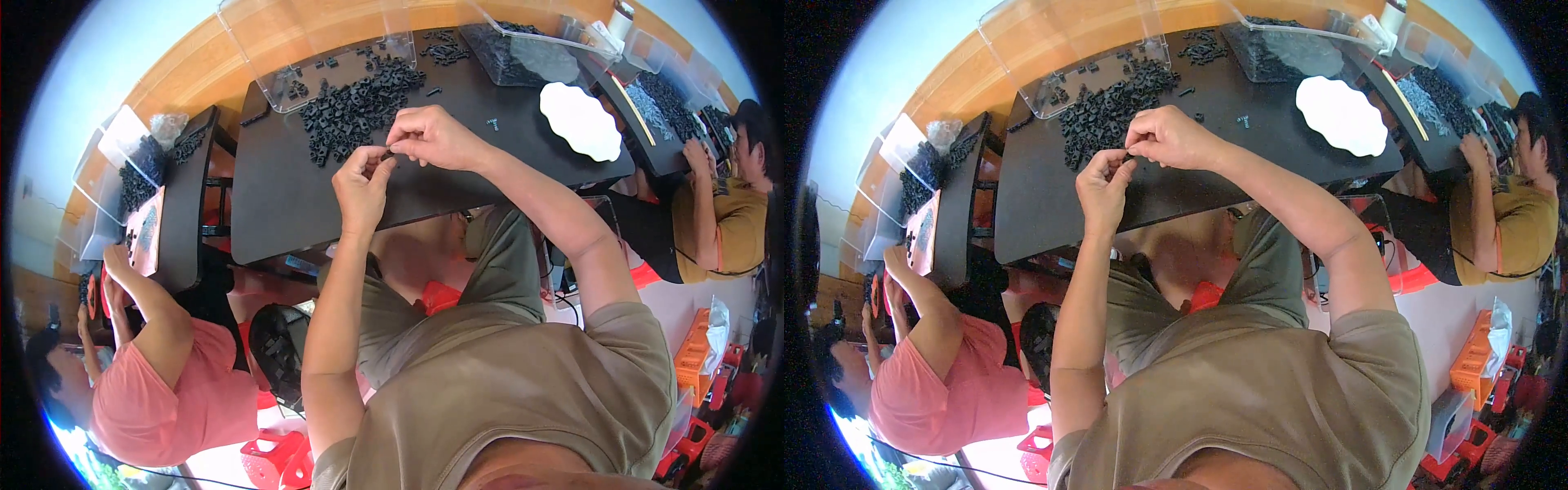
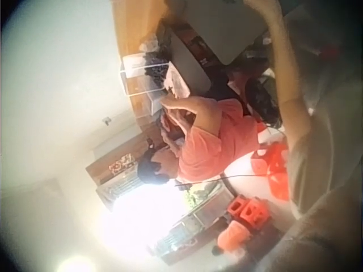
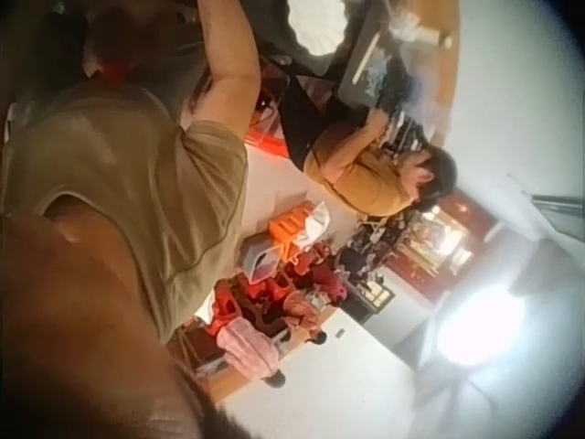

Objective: The person assembles small black plastic components by inserting pins into each piece by hand.

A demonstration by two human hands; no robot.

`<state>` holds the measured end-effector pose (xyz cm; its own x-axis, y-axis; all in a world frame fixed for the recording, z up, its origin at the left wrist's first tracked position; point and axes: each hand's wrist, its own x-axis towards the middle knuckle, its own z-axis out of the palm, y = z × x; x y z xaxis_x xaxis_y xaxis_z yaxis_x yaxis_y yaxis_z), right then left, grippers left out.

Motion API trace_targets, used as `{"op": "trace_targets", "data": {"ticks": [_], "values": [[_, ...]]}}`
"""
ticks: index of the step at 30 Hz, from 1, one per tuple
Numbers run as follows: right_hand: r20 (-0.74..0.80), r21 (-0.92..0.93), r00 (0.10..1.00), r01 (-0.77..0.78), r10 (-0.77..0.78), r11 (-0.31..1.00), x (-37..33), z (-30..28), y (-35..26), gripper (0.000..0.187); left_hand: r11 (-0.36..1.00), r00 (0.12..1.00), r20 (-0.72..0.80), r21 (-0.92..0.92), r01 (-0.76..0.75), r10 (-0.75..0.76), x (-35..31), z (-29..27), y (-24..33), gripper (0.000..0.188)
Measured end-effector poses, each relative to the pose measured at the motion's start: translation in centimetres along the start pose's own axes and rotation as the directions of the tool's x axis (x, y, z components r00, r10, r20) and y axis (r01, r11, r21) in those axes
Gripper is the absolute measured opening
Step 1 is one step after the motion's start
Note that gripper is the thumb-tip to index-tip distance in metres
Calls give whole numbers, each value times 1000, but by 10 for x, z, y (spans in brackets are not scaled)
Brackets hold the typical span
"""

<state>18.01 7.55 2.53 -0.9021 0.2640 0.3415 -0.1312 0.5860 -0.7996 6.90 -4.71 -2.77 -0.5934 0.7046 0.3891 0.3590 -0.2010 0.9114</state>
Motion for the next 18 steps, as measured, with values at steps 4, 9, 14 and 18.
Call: {"op": "trace_targets", "data": {"ticks": [4, 9, 14, 18], "values": [[6, -89, 997, 71, -71, 994, -1, -1, 4, 4, 999, 1000, -9, 40, -10, 11, 1, 0, -2, 12], [86, 60, 992, -102, 97, 993, 4, -4, -1, 7, 990, 997, -2, 117, -82, 83, -1, -1, 3, 10], [155, 218, 962, -255, 225, 942, 7, -4, 3, 13, 979, 988, 43, 137, -150, 146, -2, 1, 8, 9], [193, 415, 916, -400, 351, 817, 5, -5, 13, 16, 999, 994, 103, -26, -30, 33, 1, -3, 0, 7]]}}
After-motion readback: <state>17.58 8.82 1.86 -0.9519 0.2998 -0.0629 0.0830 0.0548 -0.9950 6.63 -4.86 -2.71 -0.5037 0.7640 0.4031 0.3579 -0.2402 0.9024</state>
